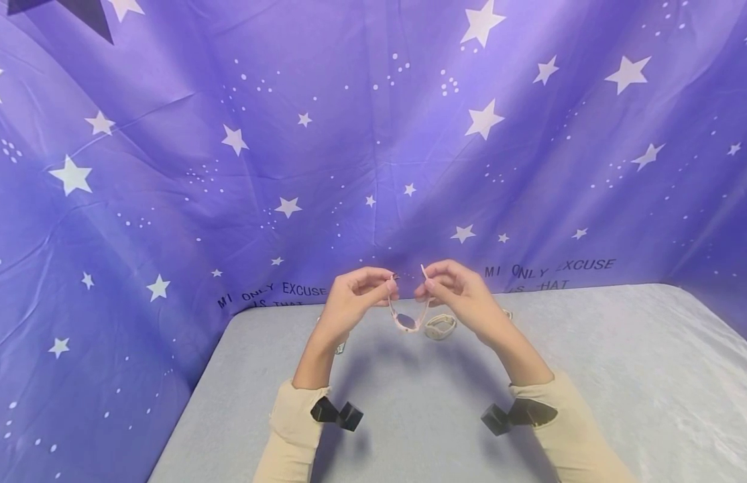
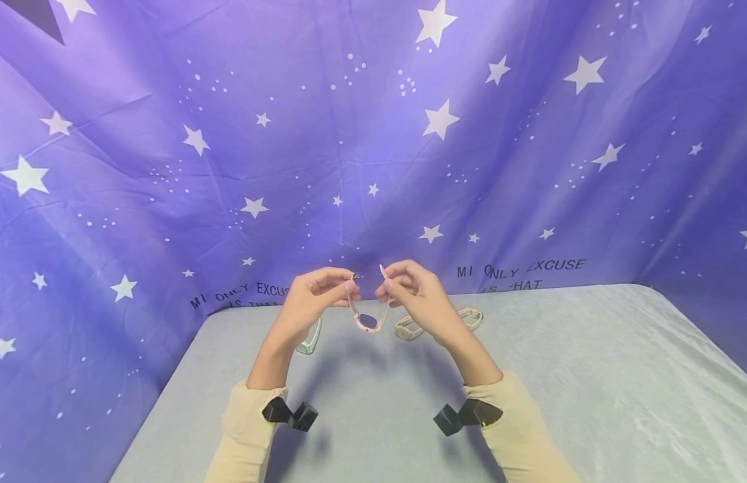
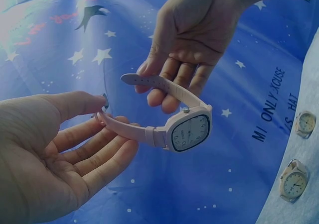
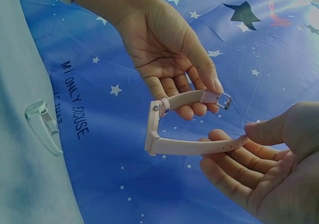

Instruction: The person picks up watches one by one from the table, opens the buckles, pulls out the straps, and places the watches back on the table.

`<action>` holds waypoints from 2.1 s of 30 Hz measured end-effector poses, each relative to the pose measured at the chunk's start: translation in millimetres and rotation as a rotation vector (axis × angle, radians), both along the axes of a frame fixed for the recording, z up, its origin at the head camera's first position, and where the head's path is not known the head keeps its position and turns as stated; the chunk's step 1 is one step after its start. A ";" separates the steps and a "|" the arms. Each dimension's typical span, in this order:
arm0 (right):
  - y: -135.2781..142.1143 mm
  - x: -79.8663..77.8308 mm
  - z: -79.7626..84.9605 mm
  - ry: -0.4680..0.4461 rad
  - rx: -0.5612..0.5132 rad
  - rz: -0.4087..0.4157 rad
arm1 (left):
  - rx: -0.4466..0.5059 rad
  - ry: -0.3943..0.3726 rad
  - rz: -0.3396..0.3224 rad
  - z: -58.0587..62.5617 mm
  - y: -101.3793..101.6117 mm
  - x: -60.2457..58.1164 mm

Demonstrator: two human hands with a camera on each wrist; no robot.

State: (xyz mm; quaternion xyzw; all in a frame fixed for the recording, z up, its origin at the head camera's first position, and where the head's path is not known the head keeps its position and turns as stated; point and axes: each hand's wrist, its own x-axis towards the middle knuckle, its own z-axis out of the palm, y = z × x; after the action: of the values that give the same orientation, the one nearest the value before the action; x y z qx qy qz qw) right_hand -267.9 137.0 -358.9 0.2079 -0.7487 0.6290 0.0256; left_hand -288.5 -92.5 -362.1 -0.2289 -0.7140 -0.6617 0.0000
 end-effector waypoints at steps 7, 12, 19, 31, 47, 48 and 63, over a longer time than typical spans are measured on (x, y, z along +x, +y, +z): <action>-0.9 -2.8 -2.5 -0.001 -0.001 0.003 | 0.006 -0.010 0.005 -1.0 -1.7 -0.4; -1.8 -3.1 -4.3 -0.009 -0.019 0.009 | 0.006 -0.021 0.011 -2.2 -3.1 -0.9; -4.3 -5.6 -6.6 -0.037 -0.029 -0.002 | -0.025 -0.027 -0.017 -0.9 -6.8 -2.1; -10.2 -10.5 -13.8 -0.064 -0.045 -0.026 | -0.072 -0.067 -0.049 -2.4 -11.4 -8.8; -23.5 -23.5 -25.7 -0.186 -0.069 -0.030 | -0.091 -0.152 -0.006 -16.0 -20.6 -19.9; -24.6 -25.1 -26.8 -0.196 -0.070 -0.028 | -0.095 -0.158 -0.001 -17.1 -21.9 -21.2; -50.1 -52.8 -54.2 -0.409 -0.160 -0.029 | -0.215 -0.309 0.042 -34.6 -32.6 -35.4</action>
State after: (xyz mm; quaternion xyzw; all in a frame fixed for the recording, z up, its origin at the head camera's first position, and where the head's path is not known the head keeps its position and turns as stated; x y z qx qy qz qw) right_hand -320.7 86.9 -413.1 0.0626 -0.6888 0.7150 -0.1014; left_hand -323.9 -125.1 -396.6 -0.1085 -0.7766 -0.6088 -0.1203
